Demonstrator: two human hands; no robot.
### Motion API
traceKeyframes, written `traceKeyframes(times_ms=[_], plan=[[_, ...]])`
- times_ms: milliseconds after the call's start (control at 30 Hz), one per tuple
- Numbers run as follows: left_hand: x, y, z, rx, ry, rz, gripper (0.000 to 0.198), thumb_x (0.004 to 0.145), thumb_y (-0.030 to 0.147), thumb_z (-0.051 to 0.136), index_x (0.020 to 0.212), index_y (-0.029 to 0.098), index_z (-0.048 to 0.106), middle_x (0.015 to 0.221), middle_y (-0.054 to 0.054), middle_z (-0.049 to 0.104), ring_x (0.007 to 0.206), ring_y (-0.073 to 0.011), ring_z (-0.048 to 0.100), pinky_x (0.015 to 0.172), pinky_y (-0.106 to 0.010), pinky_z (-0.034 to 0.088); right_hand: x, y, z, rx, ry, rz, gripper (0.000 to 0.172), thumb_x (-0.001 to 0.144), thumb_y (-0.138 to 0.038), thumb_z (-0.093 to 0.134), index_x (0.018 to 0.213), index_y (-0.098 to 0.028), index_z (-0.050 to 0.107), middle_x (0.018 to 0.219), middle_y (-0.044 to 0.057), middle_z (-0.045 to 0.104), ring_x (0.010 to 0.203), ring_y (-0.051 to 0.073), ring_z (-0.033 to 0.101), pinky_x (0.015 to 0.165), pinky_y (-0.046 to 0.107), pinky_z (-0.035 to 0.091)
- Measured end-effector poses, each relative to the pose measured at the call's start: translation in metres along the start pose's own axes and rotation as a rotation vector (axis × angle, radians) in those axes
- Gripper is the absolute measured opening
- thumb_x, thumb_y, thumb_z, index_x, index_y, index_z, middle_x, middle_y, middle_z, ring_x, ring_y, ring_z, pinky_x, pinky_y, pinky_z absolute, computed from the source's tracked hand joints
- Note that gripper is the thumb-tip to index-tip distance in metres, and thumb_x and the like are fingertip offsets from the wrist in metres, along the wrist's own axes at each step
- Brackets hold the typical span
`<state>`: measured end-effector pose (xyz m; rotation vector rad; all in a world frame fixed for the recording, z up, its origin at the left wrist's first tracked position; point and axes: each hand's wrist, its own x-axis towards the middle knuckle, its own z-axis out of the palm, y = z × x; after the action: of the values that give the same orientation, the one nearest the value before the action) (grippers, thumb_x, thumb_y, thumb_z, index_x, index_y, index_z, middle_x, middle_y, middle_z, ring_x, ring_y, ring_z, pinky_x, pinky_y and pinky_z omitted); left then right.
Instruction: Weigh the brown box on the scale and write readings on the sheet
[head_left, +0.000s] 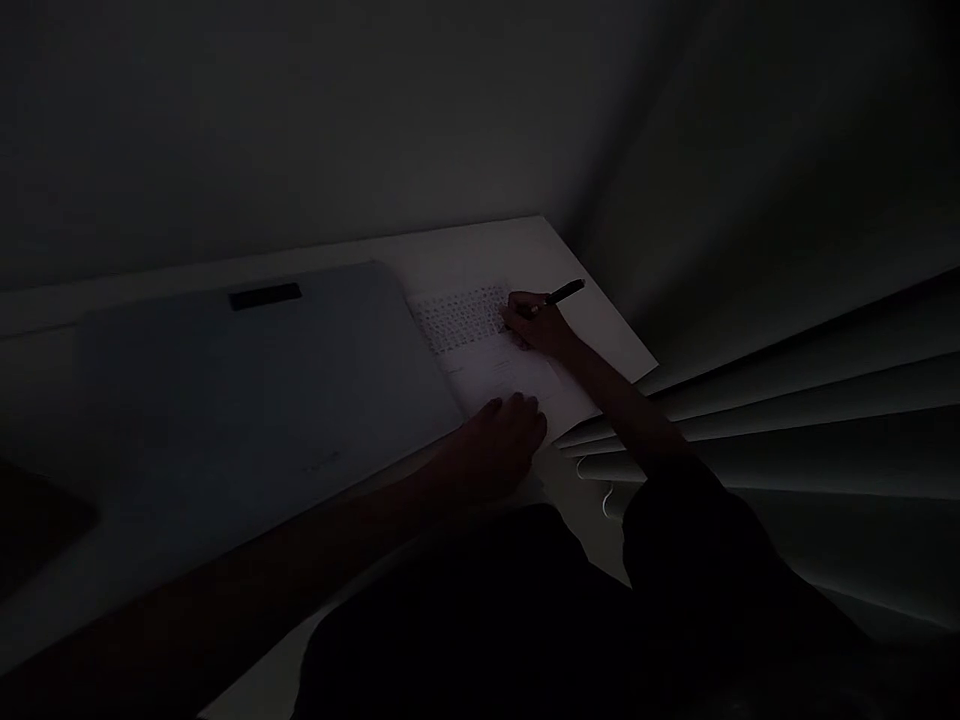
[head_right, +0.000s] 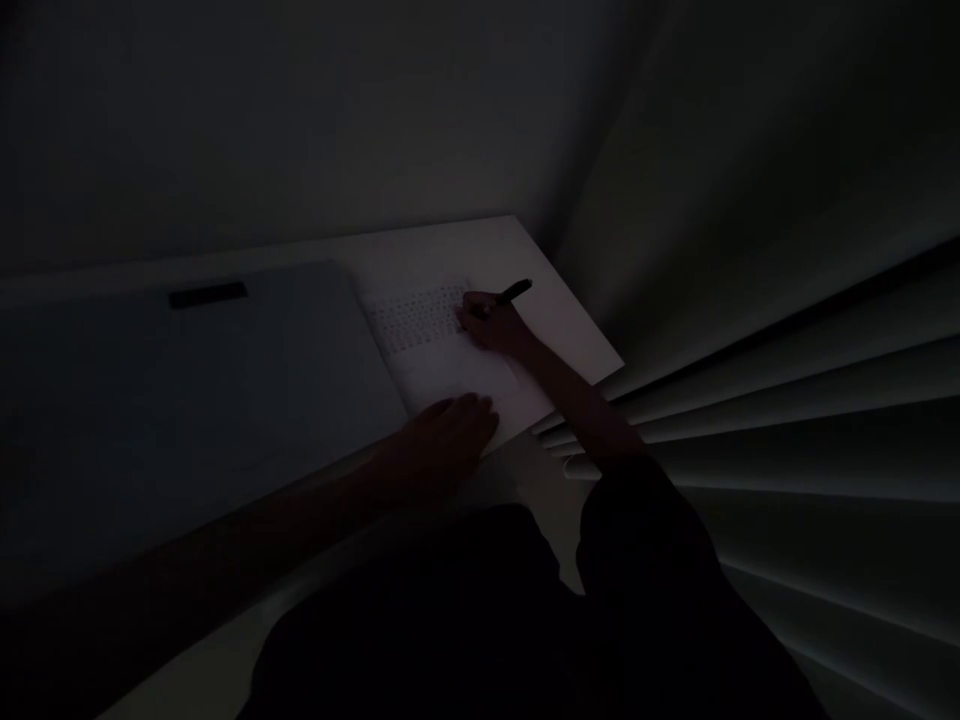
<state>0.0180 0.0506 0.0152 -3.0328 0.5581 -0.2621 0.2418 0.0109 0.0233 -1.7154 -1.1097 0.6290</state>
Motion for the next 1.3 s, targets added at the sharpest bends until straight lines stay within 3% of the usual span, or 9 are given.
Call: traceKeyframes(times_ms=[300, 500, 833, 1300], plan=[[-0.002, 0.001, 0.005, 0.03, 0.048, 0.001, 0.042, 0.102, 0.027, 0.039, 0.136, 0.007, 0.055, 0.142, -0.018, 0.052, 0.125, -0.0324, 0.05, 0.093, -0.041, 0.045, 0.001, 0.001, 0.001, -0.002, 0.013, 0.0, 0.036, 0.102, -0.028, 0.054, 0.07, -0.018, 0.04, 0.049, -0.005, 0.044, 0.041, 0.006, 0.043, 0.041, 0.02, 0.035], [-0.001, 0.001, 0.004, 0.033, 0.042, -0.008, 0.042, 0.103, 0.027, 0.039, 0.138, 0.008, 0.054, 0.144, -0.017, 0.051, 0.127, -0.0314, 0.049, 0.096, -0.041, 0.044, 0.001, 0.004, 0.001, 0.034, -0.016, -0.057, 0.042, 0.094, -0.046, 0.064, 0.071, -0.018, 0.043, 0.048, -0.004, 0.046, 0.04, 0.008, 0.044, 0.04, 0.021, 0.037], [-0.002, -0.001, 0.011, 0.001, 0.088, 0.004, 0.042, 0.101, 0.027, 0.041, 0.135, 0.007, 0.056, 0.14, -0.019, 0.053, 0.124, -0.0326, 0.051, 0.094, -0.043, 0.047, 0.001, -0.002, 0.003, 0.02, 0.04, 0.048, 0.035, 0.099, -0.023, 0.056, 0.068, -0.017, 0.043, 0.048, -0.004, 0.047, 0.041, 0.007, 0.045, 0.042, 0.02, 0.038], [0.0, -0.001, 0.01, -0.001, 0.049, 0.004, 0.042, 0.101, 0.026, 0.038, 0.135, 0.007, 0.055, 0.139, -0.018, 0.054, 0.122, -0.0328, 0.052, 0.091, -0.042, 0.047, 0.004, 0.01, 0.001, -0.001, 0.018, -0.038, 0.039, 0.098, -0.041, 0.058, 0.071, -0.018, 0.043, 0.051, -0.004, 0.047, 0.043, 0.008, 0.047, 0.041, 0.019, 0.038]])
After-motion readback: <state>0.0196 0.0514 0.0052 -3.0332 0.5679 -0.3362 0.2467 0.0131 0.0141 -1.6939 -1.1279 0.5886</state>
